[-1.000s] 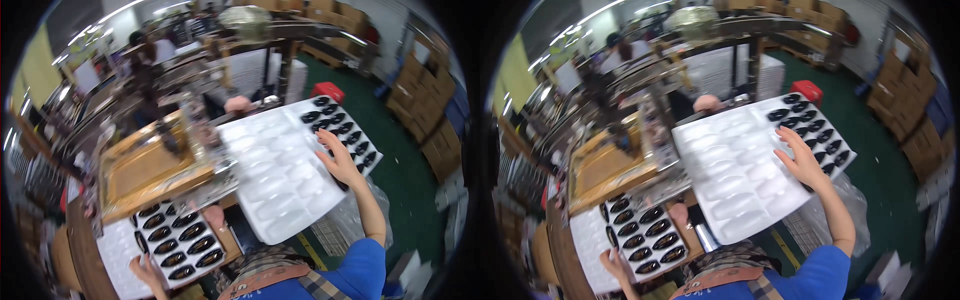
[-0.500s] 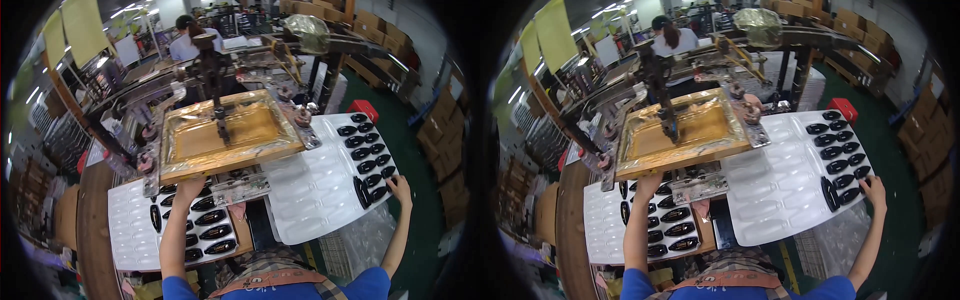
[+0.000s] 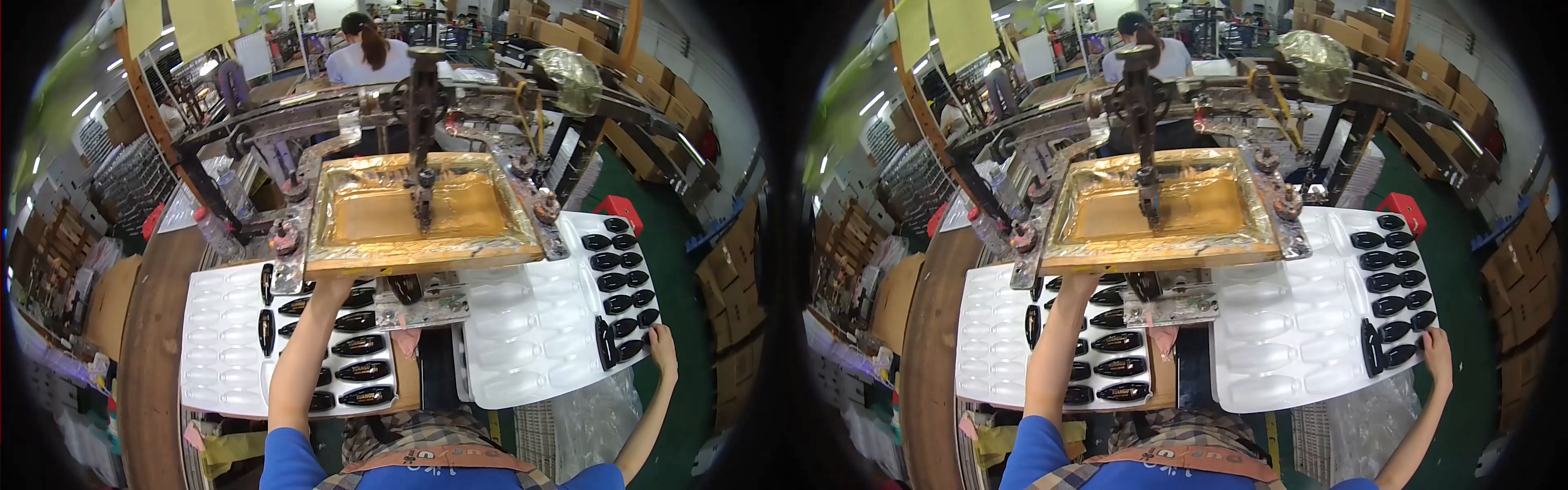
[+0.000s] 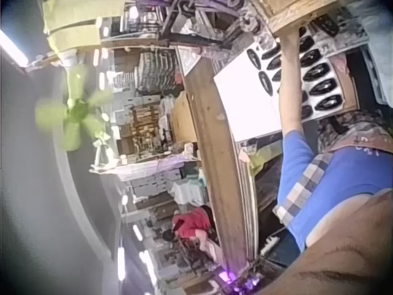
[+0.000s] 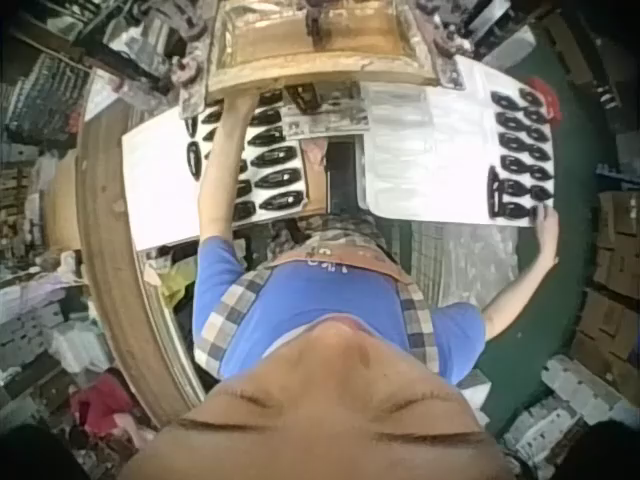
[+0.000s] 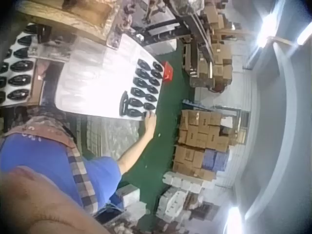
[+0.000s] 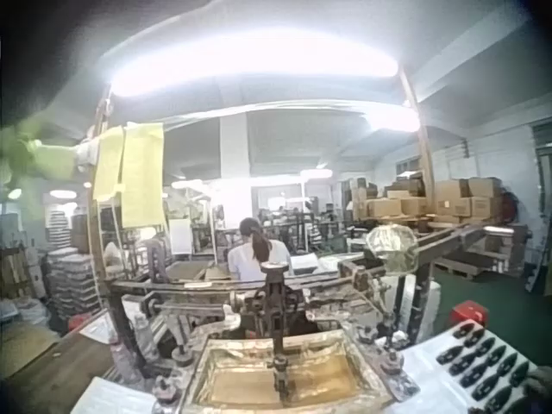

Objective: Placing small objects into a screen printing machine, operating the manual press, and removing the finished objects.

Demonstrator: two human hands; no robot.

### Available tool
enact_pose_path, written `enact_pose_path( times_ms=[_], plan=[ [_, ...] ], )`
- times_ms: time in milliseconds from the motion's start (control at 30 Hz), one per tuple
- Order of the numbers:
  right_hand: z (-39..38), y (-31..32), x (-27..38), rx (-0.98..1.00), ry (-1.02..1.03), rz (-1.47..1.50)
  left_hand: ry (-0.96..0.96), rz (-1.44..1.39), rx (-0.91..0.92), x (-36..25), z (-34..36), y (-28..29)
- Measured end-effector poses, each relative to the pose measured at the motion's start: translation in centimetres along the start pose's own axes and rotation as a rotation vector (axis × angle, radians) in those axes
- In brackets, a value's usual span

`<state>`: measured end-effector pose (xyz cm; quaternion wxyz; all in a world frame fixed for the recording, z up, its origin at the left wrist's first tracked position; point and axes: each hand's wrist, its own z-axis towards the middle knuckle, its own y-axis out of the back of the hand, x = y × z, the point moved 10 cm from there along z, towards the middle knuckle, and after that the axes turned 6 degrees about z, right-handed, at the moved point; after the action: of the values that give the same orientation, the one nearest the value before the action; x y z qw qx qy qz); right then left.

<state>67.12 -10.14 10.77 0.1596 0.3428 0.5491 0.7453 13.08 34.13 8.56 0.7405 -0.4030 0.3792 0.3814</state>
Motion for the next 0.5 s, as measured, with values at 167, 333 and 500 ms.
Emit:
enact_pose_path(
  times_ms=[167,333,500],
  plan=[
    [0.6,0.3,-1.8,-0.028,-0.061,-0.054,0.272,0.166,0.073,-5.2,-5.6,-2.7],
    [0.6,1.7,11.7,-0.202,0.147,0.241,0.005,0.093,0.181,-10.5,-8.0,-4.9],
    [1.4,-3.4,31.6,0.027,0.451,0.620,0.005,0.042,0.201,-12.7,-10.0,-3.9]
  ],
)
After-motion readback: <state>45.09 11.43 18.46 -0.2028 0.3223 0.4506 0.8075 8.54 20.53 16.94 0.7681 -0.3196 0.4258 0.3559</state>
